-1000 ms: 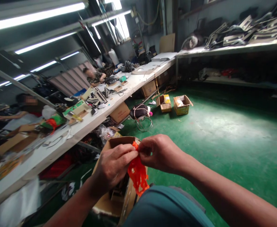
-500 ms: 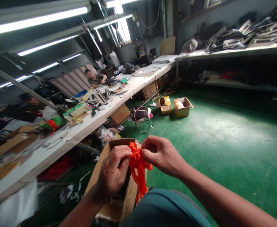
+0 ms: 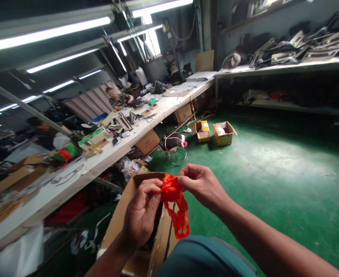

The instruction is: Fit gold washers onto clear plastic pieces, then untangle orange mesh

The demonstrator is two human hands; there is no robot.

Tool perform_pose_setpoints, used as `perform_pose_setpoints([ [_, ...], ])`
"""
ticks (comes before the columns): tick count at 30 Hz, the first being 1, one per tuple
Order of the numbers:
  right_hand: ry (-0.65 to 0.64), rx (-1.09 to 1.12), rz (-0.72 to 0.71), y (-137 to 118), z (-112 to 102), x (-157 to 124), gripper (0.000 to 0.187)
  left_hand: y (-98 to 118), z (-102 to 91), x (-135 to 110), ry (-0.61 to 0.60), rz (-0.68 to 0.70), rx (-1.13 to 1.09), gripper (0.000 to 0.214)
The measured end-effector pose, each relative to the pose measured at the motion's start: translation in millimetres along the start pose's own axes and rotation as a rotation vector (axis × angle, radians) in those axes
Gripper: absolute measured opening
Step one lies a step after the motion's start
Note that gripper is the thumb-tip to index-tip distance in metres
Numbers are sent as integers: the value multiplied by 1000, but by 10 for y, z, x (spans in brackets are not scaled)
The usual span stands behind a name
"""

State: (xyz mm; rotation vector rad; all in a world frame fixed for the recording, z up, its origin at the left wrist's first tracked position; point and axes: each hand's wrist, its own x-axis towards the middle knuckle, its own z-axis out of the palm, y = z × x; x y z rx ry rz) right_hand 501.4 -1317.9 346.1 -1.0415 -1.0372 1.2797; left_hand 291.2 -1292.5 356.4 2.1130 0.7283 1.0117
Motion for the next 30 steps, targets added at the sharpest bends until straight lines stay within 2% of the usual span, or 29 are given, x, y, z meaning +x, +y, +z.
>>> perform_pose_setpoints([
  [2, -4, 7, -15, 11, 12, -3, 15, -1, 54, -3, 48, -68, -81, 11],
  [4, -10, -100, -90, 23, 28, -11, 8, 1, 91, 11, 63, -111, -115, 10],
  [8, -50, -378, -351, 48, 23, -5, 27, 5, 117, 52, 16, -166, -130, 9],
  [10, -50, -479, -425, 65, 1, 17, 24, 7, 130, 58, 10, -224, -186, 9],
  [11, -8, -511, -429, 75, -9, 31, 20, 8, 140, 56, 15, -261, -219, 9],
  [13, 130, -488, -371, 91, -23, 60, 12, 10, 169, 47, 32, -311, -248, 9],
  [15, 207, -320, -246, 98, -27, 85, 7, 14, 202, 38, 45, -305, -234, 10],
  [19, 66, 247, -16, 91, -51, 111, 12, 22, 253, 44, 62, -310, -281, 12],
  [22, -35, 459, 33, 60, -112, 101, 18, 33, 260, 70, 73, -351, -333, 15],
  [24, -123, 387, 35, 16, -155, 82, 22, 41, 253, 87, 76, -355, -345, 16],
  [27, -243, 130, 44, -47, -181, 55, 29, 45, 243, 101, 81, -328, -307, 14],
  [30, -254, -71, 40, -48, -177, 57, 33, 40, 242, 96, 88, -276, -226, 11],
])
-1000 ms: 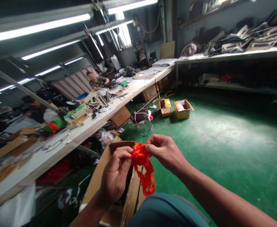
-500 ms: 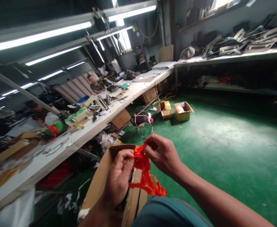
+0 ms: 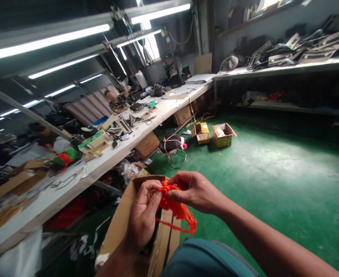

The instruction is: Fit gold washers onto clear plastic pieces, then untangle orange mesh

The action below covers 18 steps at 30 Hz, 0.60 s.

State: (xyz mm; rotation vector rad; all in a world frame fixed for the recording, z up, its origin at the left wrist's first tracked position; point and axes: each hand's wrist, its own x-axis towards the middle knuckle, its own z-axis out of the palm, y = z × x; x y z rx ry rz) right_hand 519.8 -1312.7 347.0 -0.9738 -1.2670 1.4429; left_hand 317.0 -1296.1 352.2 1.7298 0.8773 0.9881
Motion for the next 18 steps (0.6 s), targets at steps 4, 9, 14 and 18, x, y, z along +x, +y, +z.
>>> perform_pose_setpoints([
  [4, 9, 36, 16, 57, -59, 40, 37, -12, -18, -18, 1, 31, 48, 10],
  [9, -15, 118, 67, 78, -138, 72, 40, -9, -48, -4, -85, 54, 26, 12],
  [14, -5, 49, 81, 87, -39, 55, 41, 14, -64, 72, -85, 139, 321, 7],
  [18, -8, 131, 43, 122, 60, 38, 40, 36, -92, 110, -43, 248, 432, 3],
])
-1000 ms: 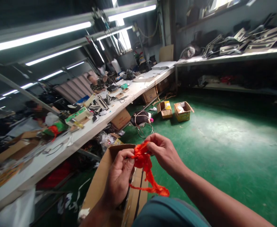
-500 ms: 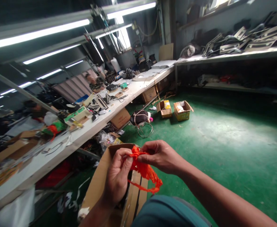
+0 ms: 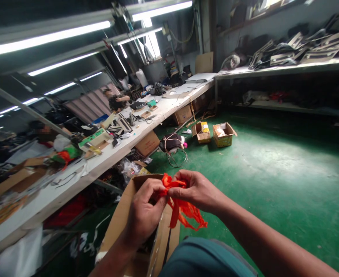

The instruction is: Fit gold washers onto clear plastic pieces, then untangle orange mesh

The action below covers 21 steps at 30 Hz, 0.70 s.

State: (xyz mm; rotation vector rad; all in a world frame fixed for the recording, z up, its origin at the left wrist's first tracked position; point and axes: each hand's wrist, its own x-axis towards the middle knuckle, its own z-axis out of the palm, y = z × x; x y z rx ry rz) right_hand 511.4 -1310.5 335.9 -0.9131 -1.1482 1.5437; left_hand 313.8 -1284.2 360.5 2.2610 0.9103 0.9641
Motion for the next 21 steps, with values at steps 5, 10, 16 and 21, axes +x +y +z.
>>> perform_pose_setpoints([
  [5, 74, 65, -52, 31, 45, 1, 29, -26, -22, -29, -89, -86, -150, 19],
  [10, 129, -99, -128, 19, 147, -12, 6, -2, 1, -94, -122, -134, -380, 31],
  [16, 296, -95, -132, 37, 159, -7, 2, 95, -4, -134, 90, -82, -390, 31],
  [21, 156, 296, -128, -25, 175, -44, 12, -60, 13, -195, 168, -247, -514, 32],
])
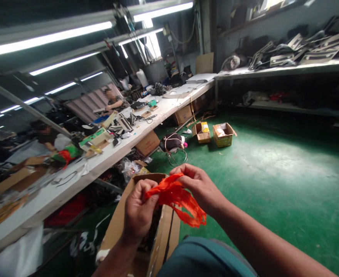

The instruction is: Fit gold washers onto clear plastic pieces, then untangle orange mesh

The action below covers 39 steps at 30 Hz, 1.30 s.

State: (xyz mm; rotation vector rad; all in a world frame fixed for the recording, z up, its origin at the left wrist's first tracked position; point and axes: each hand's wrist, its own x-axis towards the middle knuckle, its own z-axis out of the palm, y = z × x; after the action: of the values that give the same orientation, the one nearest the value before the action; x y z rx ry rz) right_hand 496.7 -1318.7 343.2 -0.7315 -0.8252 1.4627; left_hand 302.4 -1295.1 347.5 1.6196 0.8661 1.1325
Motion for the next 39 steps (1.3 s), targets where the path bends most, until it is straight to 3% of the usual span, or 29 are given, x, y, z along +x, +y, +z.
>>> perform_pose_setpoints([
  [3, -30, 219, 52, 13, 58, -7, 15, -52, 29, -2, 37, -96, -103, 41],
  [6, -28, 305, 85, 77, 73, -20, 16, -16, 109, 24, 147, -162, -365, 39],
  [9, -39, 222, 141, 143, 26, -55, 19, 69, 159, 62, 309, -359, -652, 32],
  [11, -55, 69, 160, 147, -9, -82, 23, 127, 158, 74, 342, -496, -750, 37],
  [13, -96, -103, 154, 114, -24, -107, 29, 170, 145, 72, 329, -550, -762, 41],
  [17, -220, -271, 145, 48, -12, -136, 34, 172, 131, 54, 237, -559, -695, 50],
  [19, -223, -331, 136, 63, -29, -134, 32, 150, 131, 55, 233, -525, -640, 48],
  [23, -60, -534, 49, 127, -117, -98, 32, 151, 108, 79, 309, -407, -560, 39],
  [26, 27, -689, -95, 145, -175, -56, 31, 185, 51, 93, 289, -427, -554, 38],
  [28, 48, -615, -106, 148, -205, -31, 27, 184, -11, 96, 241, -414, -447, 32],
  [32, 107, -11, 83, 145, -279, -3, 21, 65, -167, 104, 189, -263, 6, 23],
  [34, 143, 194, 140, 134, -315, 0, 24, -26, -232, 107, 172, -261, 77, 23],
  [36, 132, 227, 176, 123, -342, 0, 33, -102, -279, 106, 177, -305, 51, 24],
  [39, 45, 105, 184, 119, -378, 5, 45, -140, -338, 114, 257, -371, -74, 27],
])
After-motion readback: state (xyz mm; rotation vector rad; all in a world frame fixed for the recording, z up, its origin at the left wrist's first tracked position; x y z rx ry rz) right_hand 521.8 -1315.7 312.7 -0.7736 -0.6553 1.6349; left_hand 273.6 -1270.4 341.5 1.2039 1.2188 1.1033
